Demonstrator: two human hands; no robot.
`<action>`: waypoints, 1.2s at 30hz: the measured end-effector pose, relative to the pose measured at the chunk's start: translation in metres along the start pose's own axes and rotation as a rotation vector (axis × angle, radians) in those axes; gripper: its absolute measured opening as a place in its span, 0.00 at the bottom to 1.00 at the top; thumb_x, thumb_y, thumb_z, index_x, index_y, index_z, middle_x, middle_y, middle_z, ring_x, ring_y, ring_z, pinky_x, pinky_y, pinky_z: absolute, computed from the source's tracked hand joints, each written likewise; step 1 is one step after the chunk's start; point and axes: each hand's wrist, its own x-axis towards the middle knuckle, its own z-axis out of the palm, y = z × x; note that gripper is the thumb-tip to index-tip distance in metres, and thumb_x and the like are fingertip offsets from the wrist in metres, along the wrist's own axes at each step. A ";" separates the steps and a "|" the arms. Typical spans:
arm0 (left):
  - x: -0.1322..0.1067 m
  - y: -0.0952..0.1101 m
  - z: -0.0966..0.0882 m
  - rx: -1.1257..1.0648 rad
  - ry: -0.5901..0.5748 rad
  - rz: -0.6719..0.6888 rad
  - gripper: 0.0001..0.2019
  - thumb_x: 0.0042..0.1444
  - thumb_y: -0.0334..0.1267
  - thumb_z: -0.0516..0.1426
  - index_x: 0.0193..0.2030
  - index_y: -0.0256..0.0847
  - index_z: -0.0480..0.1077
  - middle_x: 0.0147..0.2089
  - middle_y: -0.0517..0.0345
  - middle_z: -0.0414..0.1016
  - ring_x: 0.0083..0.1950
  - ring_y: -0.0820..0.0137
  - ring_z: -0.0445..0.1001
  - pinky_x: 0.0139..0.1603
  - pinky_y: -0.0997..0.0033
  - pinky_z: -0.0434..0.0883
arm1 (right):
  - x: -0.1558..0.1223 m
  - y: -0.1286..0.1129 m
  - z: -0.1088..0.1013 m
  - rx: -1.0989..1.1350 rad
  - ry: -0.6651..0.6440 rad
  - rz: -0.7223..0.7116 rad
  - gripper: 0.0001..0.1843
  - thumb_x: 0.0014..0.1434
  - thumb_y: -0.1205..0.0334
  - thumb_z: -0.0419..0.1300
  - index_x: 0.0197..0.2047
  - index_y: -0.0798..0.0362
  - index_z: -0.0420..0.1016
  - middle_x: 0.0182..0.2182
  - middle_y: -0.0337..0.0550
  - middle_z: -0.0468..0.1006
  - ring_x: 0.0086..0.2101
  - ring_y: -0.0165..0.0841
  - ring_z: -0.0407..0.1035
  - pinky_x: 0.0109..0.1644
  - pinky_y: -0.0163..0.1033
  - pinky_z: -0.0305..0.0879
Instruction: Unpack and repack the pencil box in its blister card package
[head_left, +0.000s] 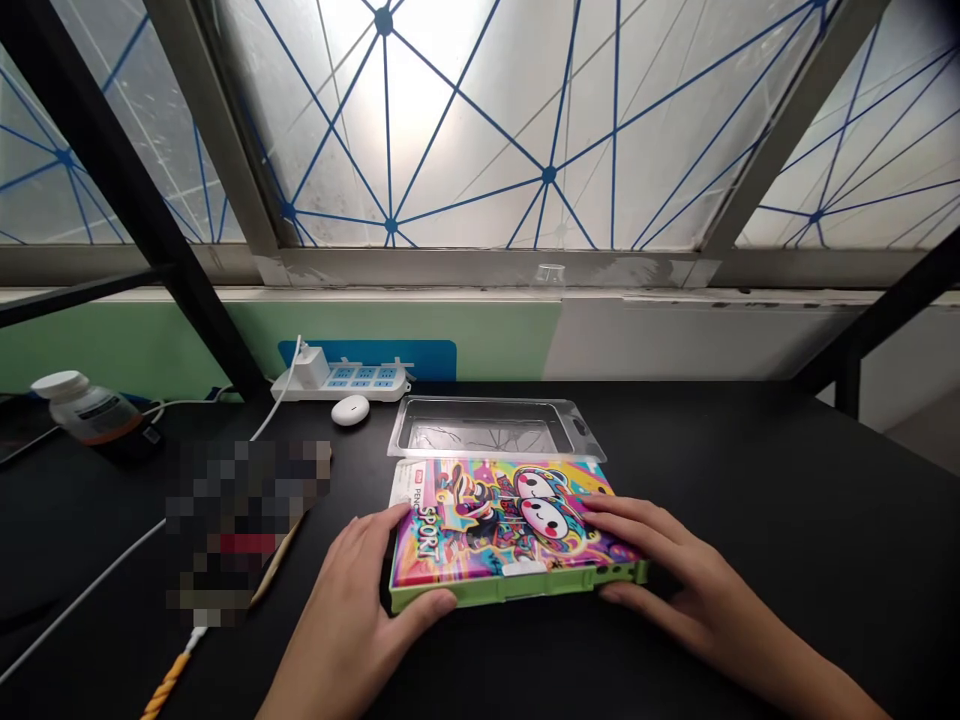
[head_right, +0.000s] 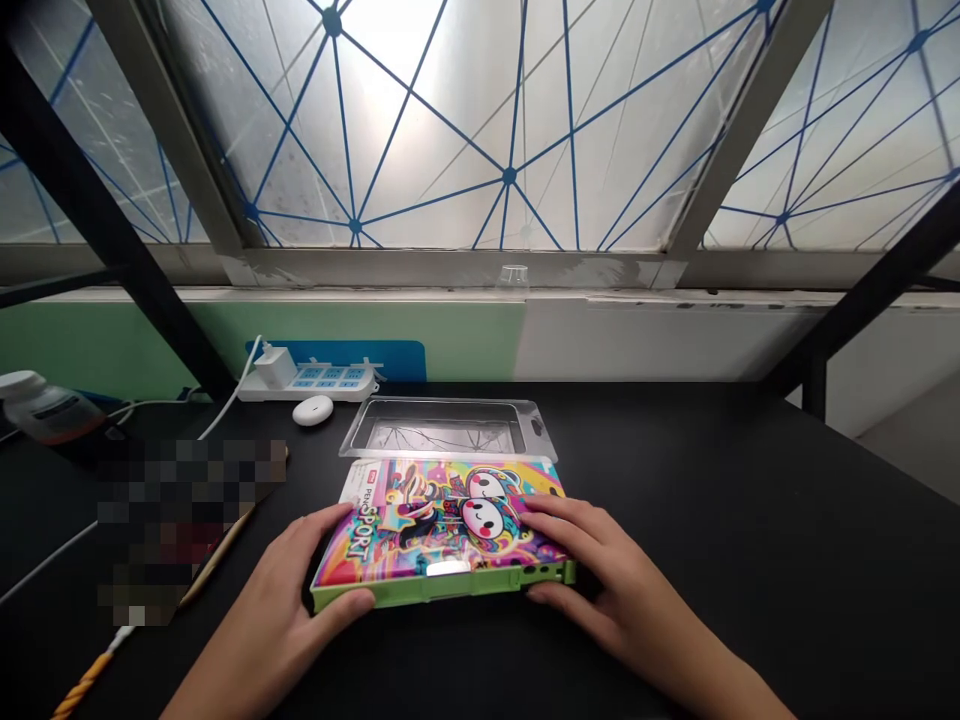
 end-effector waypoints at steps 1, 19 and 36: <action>0.000 0.000 0.000 0.003 -0.003 0.023 0.34 0.56 0.58 0.60 0.66 0.46 0.63 0.63 0.45 0.71 0.64 0.47 0.68 0.60 0.43 0.69 | -0.001 0.001 0.002 0.000 0.023 0.011 0.29 0.61 0.54 0.64 0.65 0.40 0.66 0.59 0.47 0.74 0.56 0.44 0.71 0.57 0.48 0.72; 0.003 0.002 0.003 0.002 -0.051 0.104 0.38 0.63 0.47 0.58 0.75 0.52 0.43 0.71 0.46 0.63 0.70 0.53 0.62 0.70 0.40 0.55 | 0.093 -0.048 0.034 -0.276 -0.087 -0.064 0.09 0.70 0.58 0.54 0.46 0.51 0.74 0.38 0.46 0.78 0.39 0.40 0.72 0.44 0.46 0.65; 0.006 0.007 -0.015 -0.165 -0.087 0.040 0.23 0.74 0.45 0.39 0.71 0.51 0.59 0.69 0.55 0.65 0.71 0.60 0.62 0.70 0.44 0.59 | 0.090 -0.070 0.033 -0.293 0.374 -0.330 0.06 0.70 0.60 0.54 0.46 0.52 0.68 0.39 0.47 0.77 0.41 0.40 0.70 0.51 0.50 0.66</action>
